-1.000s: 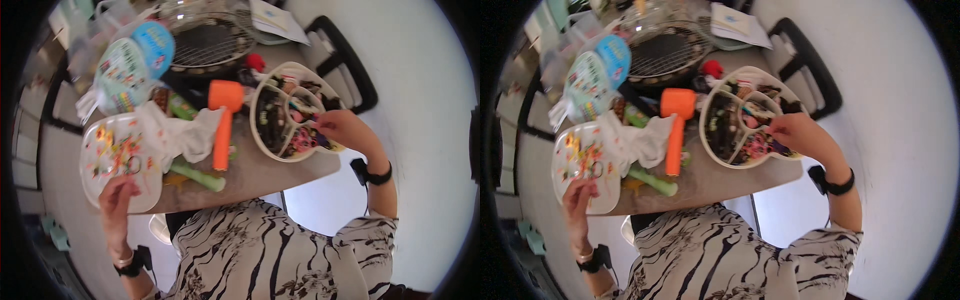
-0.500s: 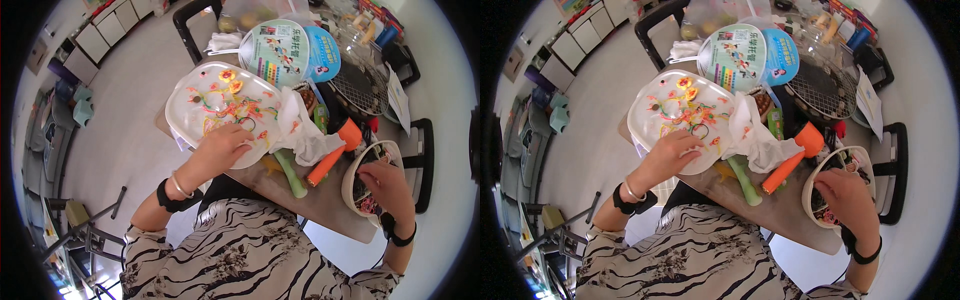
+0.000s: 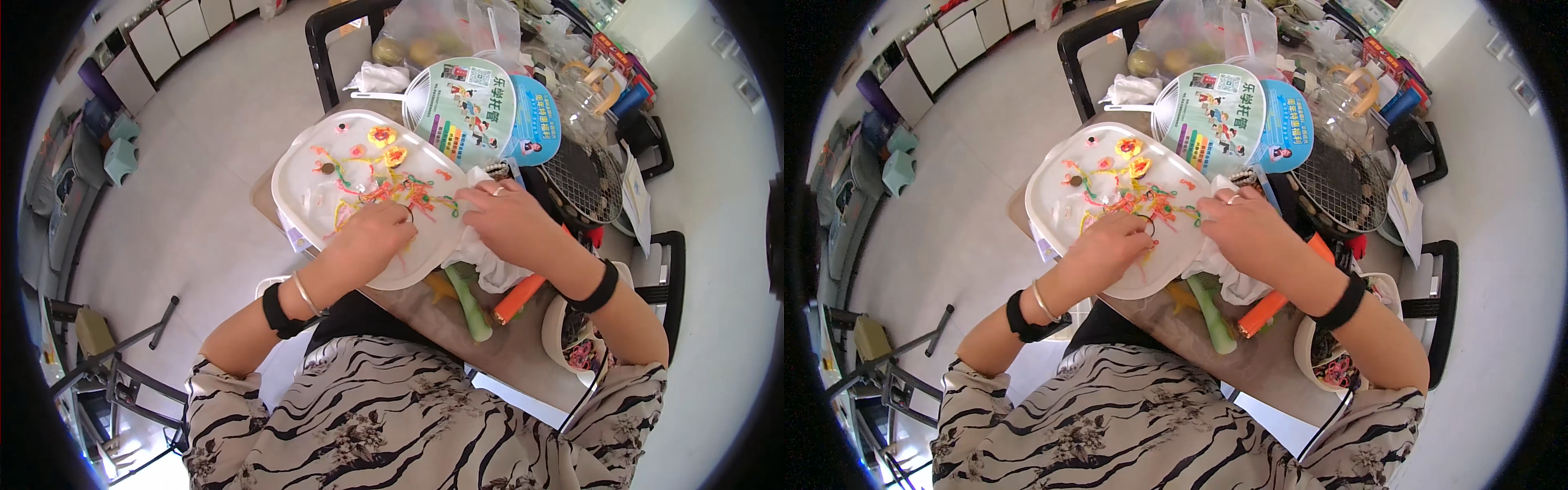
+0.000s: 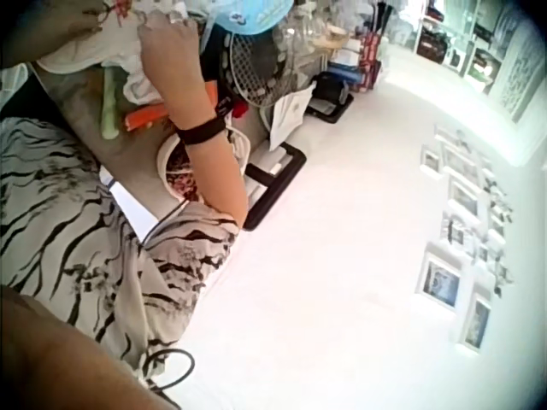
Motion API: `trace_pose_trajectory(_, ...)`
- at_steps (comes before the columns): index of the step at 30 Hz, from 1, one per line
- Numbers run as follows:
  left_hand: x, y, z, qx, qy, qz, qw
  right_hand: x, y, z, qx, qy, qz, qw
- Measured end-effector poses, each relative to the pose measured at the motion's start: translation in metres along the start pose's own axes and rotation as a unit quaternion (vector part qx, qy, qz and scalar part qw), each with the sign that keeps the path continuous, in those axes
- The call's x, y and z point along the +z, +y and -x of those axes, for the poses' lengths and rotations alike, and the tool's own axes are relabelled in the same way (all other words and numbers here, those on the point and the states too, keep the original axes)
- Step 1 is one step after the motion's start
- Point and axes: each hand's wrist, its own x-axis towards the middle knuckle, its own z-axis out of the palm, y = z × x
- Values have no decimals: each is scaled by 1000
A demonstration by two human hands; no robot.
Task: The person sorts various hair ties and clips into a heart-shaped tray and a small plastic container.
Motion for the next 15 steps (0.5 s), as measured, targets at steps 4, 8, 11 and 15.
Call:
trace_pose_trajectory(4,-9,-5,3,-27,49,74,996,-18,7,20,84,-53,-74,992)
trace_pose_trajectory(8,-19,-5,-15,-7,-28,109,994,-19,17,32,128,-18,-152,980)
trace_pose_trajectory(11,-13,-5,-38,32,-104,70,992,-18,8,29,143,-5,-179,973)
trace_pose_trajectory(15,3,-5,-71,82,-111,31,990,-17,0,27,150,8,-159,976)
